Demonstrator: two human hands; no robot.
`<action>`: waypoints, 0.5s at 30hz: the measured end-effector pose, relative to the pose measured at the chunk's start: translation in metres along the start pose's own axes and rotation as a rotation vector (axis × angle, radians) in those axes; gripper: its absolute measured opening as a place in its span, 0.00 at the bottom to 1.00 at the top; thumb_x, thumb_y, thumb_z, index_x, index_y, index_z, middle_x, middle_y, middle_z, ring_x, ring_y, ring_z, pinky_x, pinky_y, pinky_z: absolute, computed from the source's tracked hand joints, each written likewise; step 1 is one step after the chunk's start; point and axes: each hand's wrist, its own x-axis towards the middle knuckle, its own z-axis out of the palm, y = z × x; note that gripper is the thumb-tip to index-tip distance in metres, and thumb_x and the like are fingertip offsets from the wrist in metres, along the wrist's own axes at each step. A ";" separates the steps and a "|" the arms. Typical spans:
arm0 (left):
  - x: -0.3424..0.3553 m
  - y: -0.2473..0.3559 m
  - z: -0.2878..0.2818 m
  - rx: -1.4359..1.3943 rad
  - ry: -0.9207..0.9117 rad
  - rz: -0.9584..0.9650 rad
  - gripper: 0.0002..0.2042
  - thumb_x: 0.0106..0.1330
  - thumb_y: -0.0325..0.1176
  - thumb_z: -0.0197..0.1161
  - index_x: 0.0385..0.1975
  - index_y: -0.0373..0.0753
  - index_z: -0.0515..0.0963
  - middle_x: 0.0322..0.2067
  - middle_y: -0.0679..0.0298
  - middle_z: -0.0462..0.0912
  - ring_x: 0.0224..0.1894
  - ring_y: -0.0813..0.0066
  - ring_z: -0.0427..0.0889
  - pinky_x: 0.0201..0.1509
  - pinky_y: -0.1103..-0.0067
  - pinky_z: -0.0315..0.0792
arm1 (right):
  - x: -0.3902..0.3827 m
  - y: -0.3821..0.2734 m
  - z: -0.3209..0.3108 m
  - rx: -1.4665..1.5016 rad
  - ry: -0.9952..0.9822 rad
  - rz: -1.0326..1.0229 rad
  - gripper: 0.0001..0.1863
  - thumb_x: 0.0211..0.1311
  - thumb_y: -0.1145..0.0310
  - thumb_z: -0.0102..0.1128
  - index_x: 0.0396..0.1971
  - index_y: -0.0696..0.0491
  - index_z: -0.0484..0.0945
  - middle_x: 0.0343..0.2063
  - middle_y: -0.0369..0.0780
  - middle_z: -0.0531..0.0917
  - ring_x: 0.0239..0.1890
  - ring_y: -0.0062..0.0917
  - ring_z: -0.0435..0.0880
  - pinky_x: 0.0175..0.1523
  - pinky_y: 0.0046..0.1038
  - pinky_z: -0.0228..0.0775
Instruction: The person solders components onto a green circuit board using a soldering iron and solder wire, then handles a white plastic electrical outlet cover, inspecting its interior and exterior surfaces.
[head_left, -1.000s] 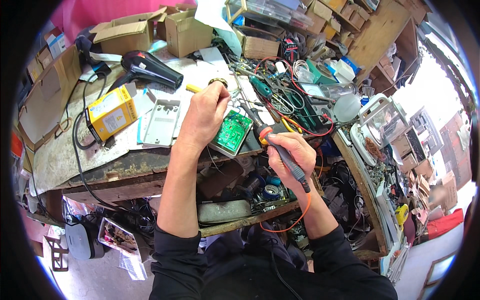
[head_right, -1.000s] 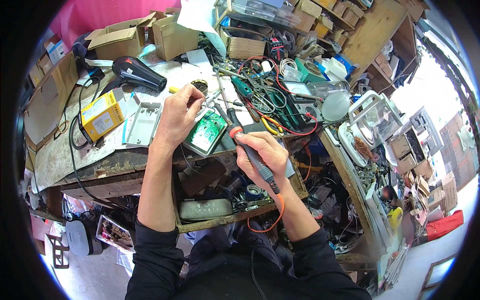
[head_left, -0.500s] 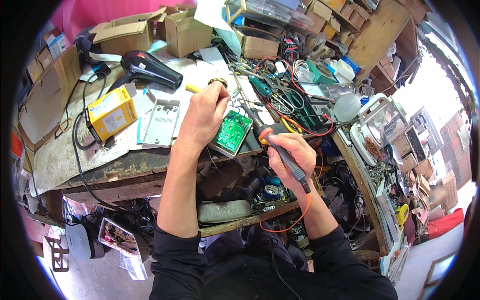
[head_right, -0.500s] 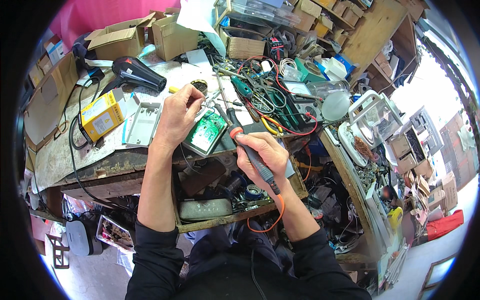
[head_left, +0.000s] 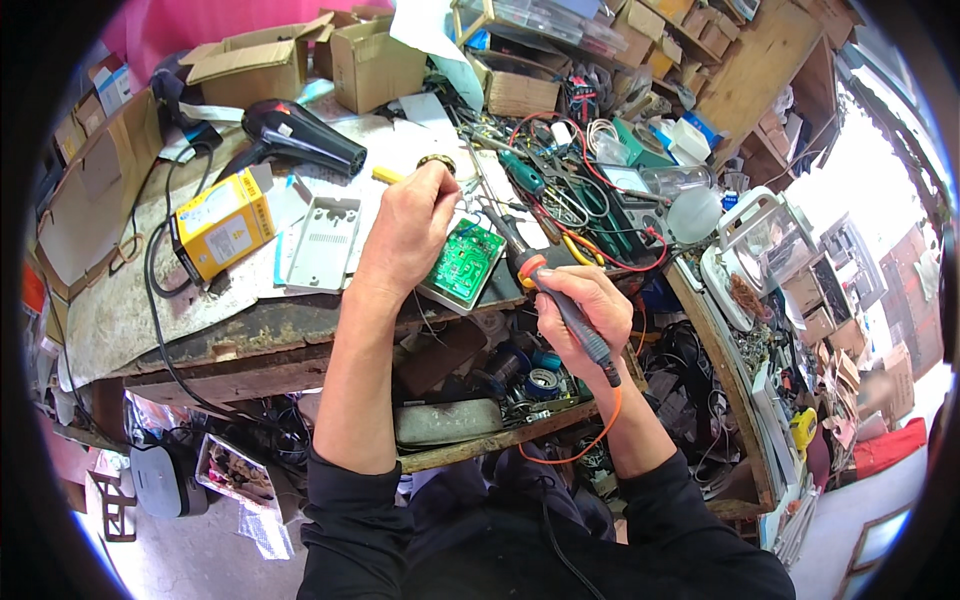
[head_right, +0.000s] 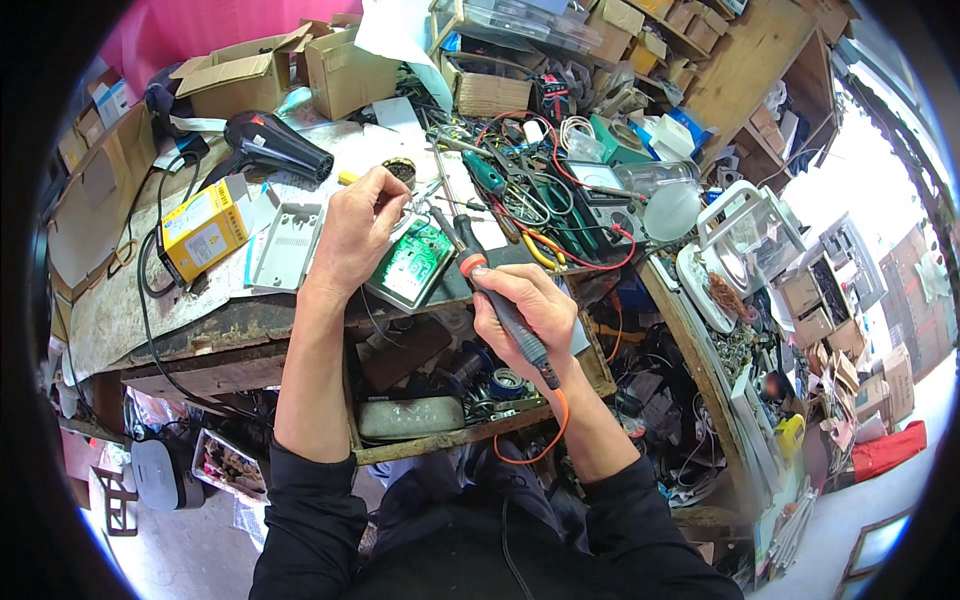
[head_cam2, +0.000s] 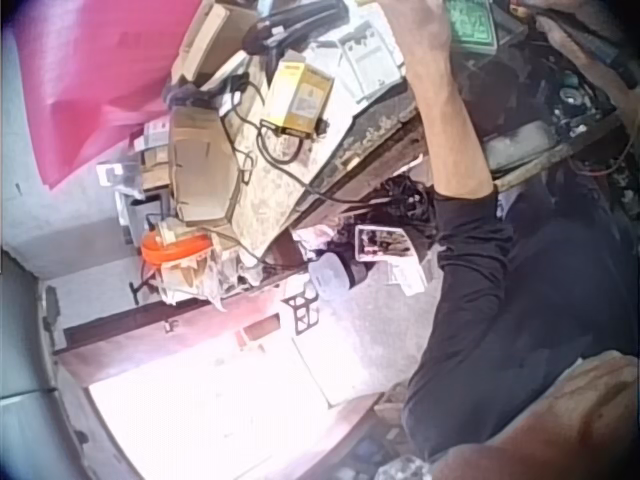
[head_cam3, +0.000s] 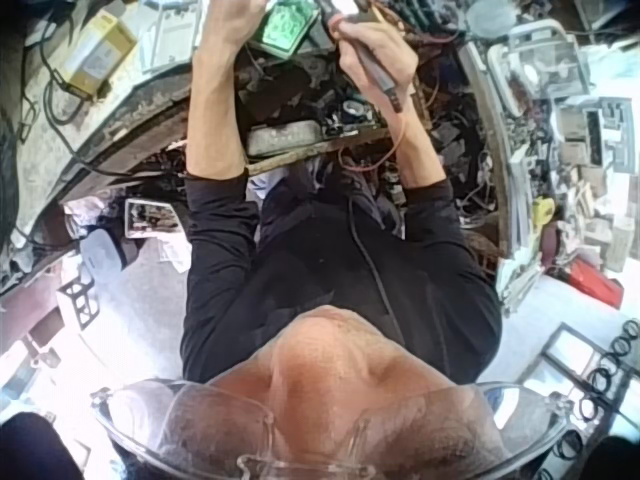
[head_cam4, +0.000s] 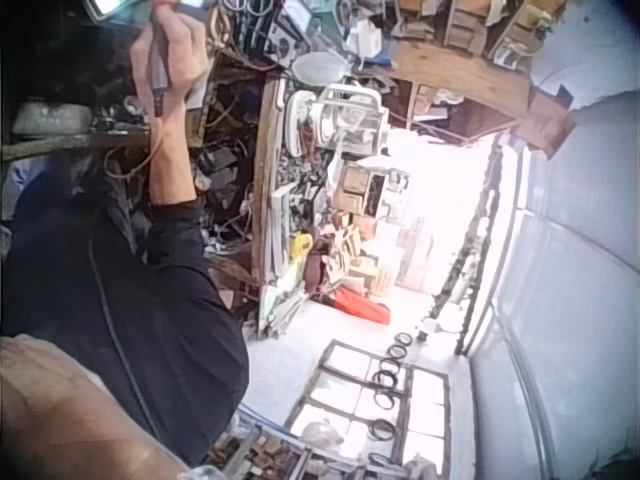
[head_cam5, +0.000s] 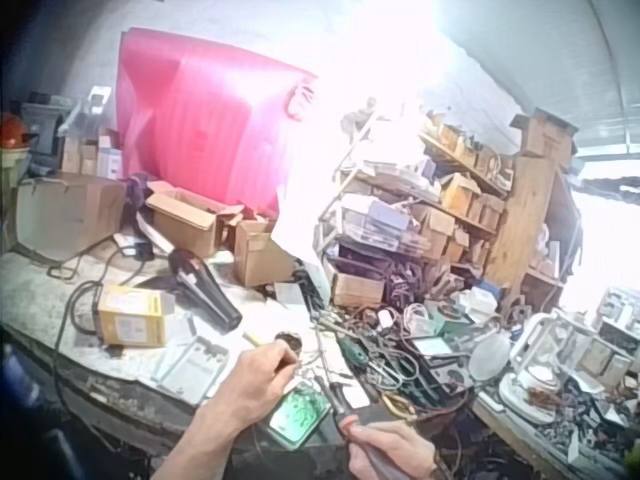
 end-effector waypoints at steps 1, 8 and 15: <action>0.000 0.000 0.000 0.002 0.001 0.003 0.04 0.72 0.24 0.67 0.38 0.31 0.80 0.28 0.55 0.85 0.30 0.70 0.84 0.37 0.73 0.77 | 0.000 0.000 0.000 -0.005 0.000 -0.002 0.21 0.49 0.86 0.73 0.46 0.59 0.87 0.36 0.44 0.89 0.34 0.31 0.89 0.39 0.27 0.82; 0.000 0.000 -0.001 0.014 -0.001 0.003 0.03 0.71 0.23 0.67 0.38 0.31 0.80 0.28 0.55 0.85 0.31 0.70 0.84 0.38 0.73 0.77 | 0.000 -0.001 0.001 0.003 0.009 0.003 0.21 0.49 0.86 0.73 0.46 0.59 0.87 0.36 0.45 0.89 0.33 0.30 0.88 0.39 0.27 0.82; 0.000 0.000 0.000 0.017 0.001 0.005 0.03 0.71 0.23 0.66 0.38 0.31 0.80 0.28 0.55 0.85 0.31 0.69 0.85 0.38 0.73 0.77 | 0.000 -0.002 -0.001 -0.009 0.010 0.002 0.21 0.49 0.86 0.73 0.47 0.59 0.87 0.36 0.45 0.89 0.34 0.31 0.89 0.40 0.28 0.82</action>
